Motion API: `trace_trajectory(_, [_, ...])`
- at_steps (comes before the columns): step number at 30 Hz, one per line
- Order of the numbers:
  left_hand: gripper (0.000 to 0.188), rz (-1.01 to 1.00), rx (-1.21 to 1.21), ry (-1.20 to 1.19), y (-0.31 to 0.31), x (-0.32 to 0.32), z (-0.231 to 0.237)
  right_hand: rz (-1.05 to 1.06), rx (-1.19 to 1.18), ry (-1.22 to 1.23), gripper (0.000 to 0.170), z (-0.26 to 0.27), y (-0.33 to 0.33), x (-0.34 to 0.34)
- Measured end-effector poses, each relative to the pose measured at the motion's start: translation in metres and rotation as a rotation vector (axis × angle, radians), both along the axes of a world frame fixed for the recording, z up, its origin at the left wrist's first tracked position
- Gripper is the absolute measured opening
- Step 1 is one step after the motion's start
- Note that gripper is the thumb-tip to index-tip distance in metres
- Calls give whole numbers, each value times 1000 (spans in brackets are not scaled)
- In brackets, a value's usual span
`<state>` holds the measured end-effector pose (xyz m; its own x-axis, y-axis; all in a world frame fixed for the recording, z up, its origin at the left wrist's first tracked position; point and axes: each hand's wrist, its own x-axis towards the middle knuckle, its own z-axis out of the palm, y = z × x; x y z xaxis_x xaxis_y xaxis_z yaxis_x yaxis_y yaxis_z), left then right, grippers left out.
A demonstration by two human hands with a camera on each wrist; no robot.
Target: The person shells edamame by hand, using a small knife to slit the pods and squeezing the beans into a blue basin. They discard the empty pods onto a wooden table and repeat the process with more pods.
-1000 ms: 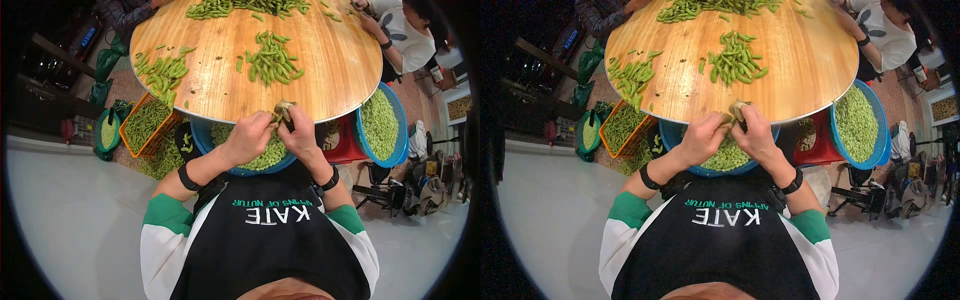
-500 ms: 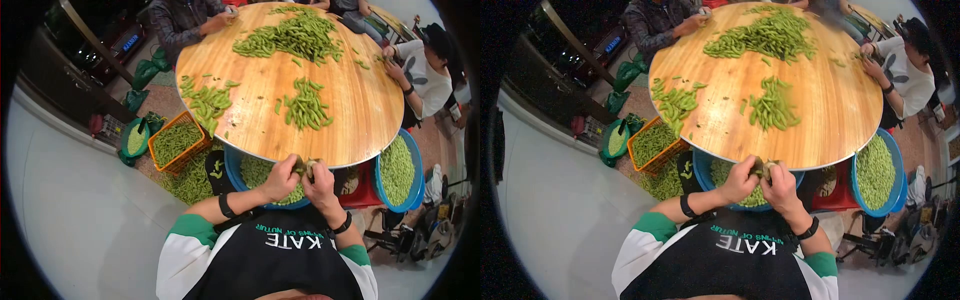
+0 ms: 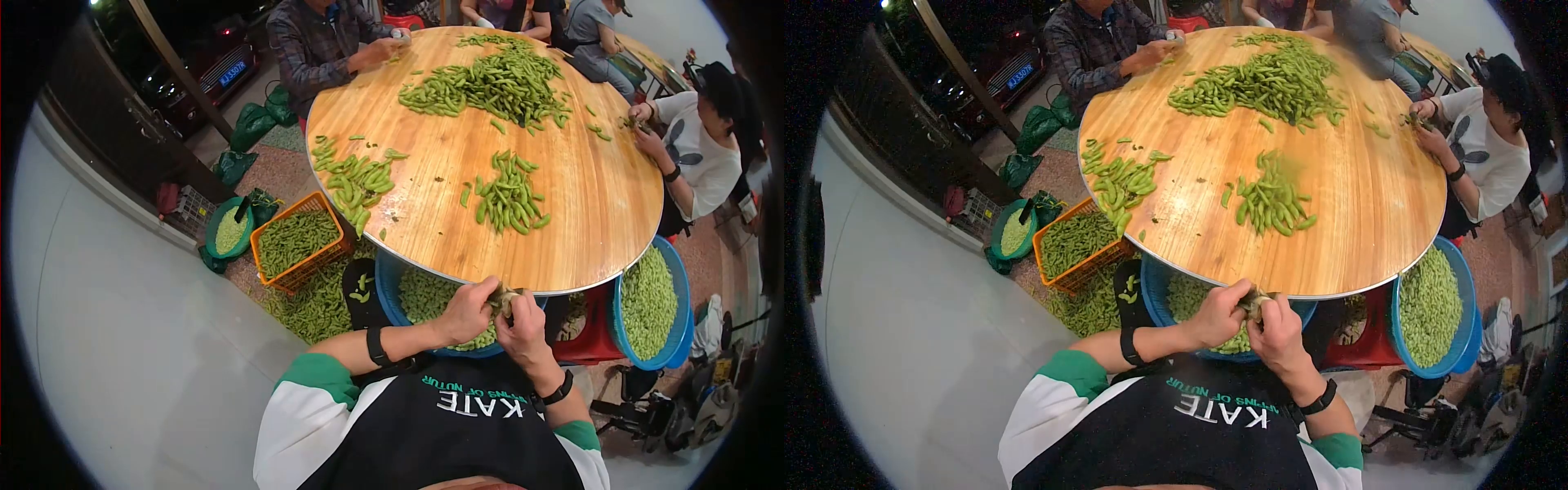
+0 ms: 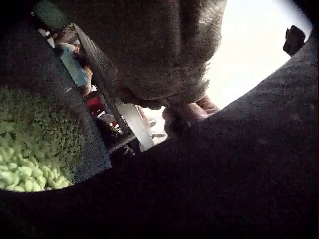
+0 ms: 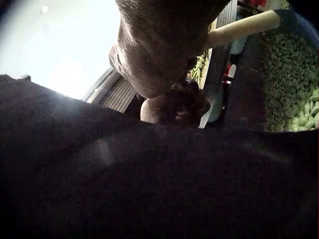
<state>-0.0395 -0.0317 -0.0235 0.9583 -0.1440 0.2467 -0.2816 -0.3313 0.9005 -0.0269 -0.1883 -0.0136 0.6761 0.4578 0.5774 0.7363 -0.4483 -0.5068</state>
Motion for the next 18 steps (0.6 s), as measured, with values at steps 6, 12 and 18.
trace_trajectory(6, [19,-70,82,-89,5,-4,0,-30,61,118,23,-6,-14,6])
trace_trajectory(12, [31,-97,279,-484,10,-17,0,-128,166,357,14,-7,-17,5])
trace_trajectory(18, [22,-60,164,-461,32,-11,15,-85,267,492,14,-14,-12,4])
